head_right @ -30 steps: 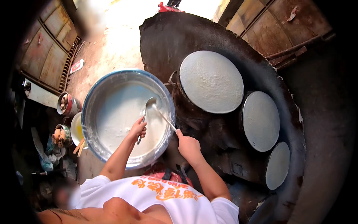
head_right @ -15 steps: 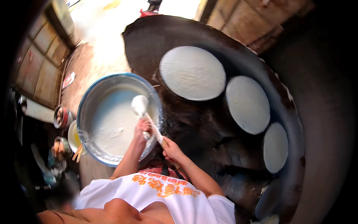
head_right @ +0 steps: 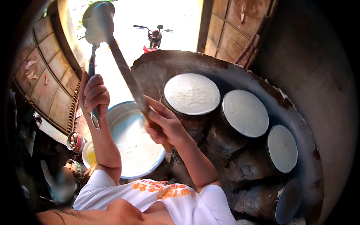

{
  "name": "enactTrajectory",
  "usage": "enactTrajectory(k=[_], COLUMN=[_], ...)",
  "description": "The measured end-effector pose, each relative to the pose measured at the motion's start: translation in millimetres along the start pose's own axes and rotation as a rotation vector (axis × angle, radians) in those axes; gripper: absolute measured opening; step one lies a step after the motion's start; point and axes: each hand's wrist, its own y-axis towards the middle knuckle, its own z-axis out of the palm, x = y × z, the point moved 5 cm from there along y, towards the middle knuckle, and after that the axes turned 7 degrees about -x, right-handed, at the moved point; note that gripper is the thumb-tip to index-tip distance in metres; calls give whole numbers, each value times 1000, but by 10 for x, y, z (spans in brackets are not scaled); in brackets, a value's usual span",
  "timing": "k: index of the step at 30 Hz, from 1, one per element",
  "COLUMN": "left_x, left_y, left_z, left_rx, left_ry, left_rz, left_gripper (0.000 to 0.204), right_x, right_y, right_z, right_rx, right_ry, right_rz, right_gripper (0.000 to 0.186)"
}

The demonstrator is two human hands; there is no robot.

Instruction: The person prepares thin flatbreads by spreading batter onto several heated circular plates using a ladle and a wooden stick, then peeling and stacking the cooked bread.

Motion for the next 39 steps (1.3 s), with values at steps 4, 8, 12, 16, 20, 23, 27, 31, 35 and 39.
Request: enactTrajectory(k=[4, 8, 12, 16, 20, 23, 27, 31, 35, 39], left_x=[-315, -96, 137, 464, 1348, 2093, 3642, 5706, 7177, 8246], left_y=[-721, -1118, -1276, -1173, -704, -531, -395, -833, -1231, -1718], left_z=[-757, -1385, -1152, -1764, -1687, -1245, -691, 87, 365, 115], left_rx=[-231, -775, -636, -811, -877, -581, -261, -414, -543, -635], left_ry=[-64, -527, -345, -181, -456, -454, -373, -792, -1019, -930], left_rz=[-78, -207, -350, -596, -809, -1035, -1255, -1706, -1914, -2100], left_gripper=[42, 41, 42, 42, 41, 33, 23, 23, 37, 39], right_x=[-977, -1466, -1308, -1663, -1561, -1111, -112, 2, -1771, -1929], right_y=[-174, -402, -1087, -1262, -1999, -2853, -4018, -5264, -6117, -7099], right_z=[-516, -963, -908, -1114, -1023, -722, -323, -671, -1022, -604], right_rx=[-168, -467, -456, -570, -783, -933, -1334, -1976, -2529, -2472], right_ry=[64, 118, 78, 199, 231, 96, -351, -641, -1018, -35], right_rz=[67, 304, 152, -29, -164, -409, -836, -1028, -844, -910], right_gripper=[43, 38, 42, 39, 36, 37, 44, 44, 45, 33])
